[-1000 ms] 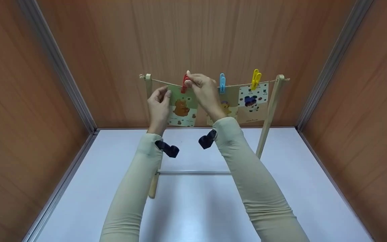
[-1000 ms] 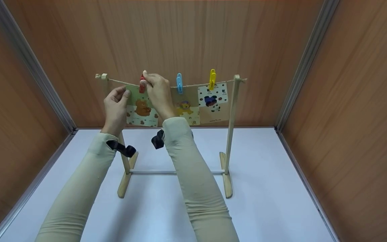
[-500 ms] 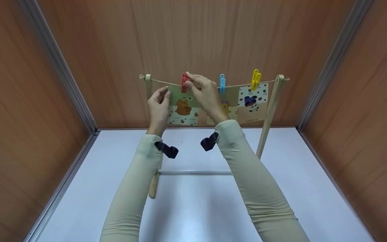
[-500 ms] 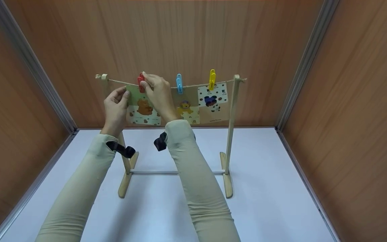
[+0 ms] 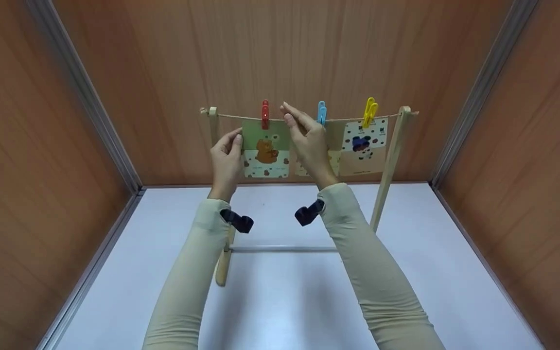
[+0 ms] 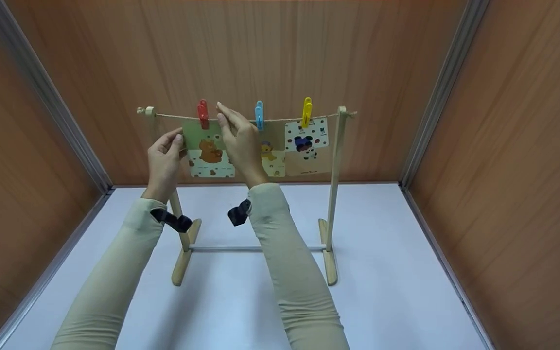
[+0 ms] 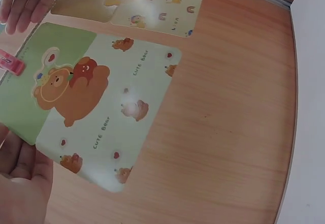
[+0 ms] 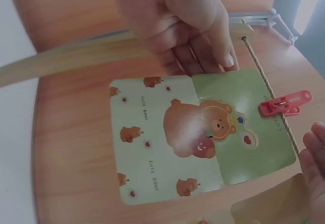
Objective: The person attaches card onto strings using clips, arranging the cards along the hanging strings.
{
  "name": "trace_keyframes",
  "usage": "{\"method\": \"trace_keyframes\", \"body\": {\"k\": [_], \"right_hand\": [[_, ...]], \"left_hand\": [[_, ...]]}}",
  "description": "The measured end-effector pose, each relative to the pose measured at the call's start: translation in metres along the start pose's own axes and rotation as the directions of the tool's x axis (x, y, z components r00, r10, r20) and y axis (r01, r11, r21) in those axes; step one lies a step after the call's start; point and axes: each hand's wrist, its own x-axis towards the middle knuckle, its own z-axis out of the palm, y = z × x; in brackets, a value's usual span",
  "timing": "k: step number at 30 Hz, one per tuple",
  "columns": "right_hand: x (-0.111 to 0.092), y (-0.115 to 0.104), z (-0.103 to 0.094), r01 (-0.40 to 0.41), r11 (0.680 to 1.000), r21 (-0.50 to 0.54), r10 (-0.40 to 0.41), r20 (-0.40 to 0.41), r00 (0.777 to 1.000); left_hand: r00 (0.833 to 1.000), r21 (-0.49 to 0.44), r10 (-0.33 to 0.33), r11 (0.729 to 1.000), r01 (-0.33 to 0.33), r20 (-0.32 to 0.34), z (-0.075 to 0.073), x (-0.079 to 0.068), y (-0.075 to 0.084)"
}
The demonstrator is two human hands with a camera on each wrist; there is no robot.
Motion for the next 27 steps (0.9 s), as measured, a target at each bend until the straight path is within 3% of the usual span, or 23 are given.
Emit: {"method": "trace_keyframes", "body": {"k": [9,16,20,23,27], "right_hand": [[-0.022,0.024,-0.015,-0.061,0.998,0.015,0.061,0.006,0.998],[-0.041,0.040,-0.029,-0.113,0.992,-0.054,0.114,0.031,0.993],[-0.054,0.047,-0.037,-0.121,0.987,-0.110,0.127,0.047,0.991],[-0.065,0.053,-0.042,-0.079,0.971,-0.224,0.096,0.068,0.993],[-0.086,0.068,-0.048,0.003,0.906,-0.423,0.048,0.109,0.993]], "left_hand": [[0.999,0.141,0.014,0.990,-0.020,0.041,-0.009,-0.014,-0.016],[0.995,0.286,0.061,0.955,-0.081,0.076,-0.009,-0.027,-0.032],[0.987,0.413,0.129,0.897,-0.156,0.092,-0.010,-0.033,-0.043],[0.979,0.509,0.172,0.836,-0.203,0.108,-0.012,-0.040,-0.053],[0.969,0.602,0.189,0.759,-0.247,0.160,-0.016,-0.051,-0.069]]}}
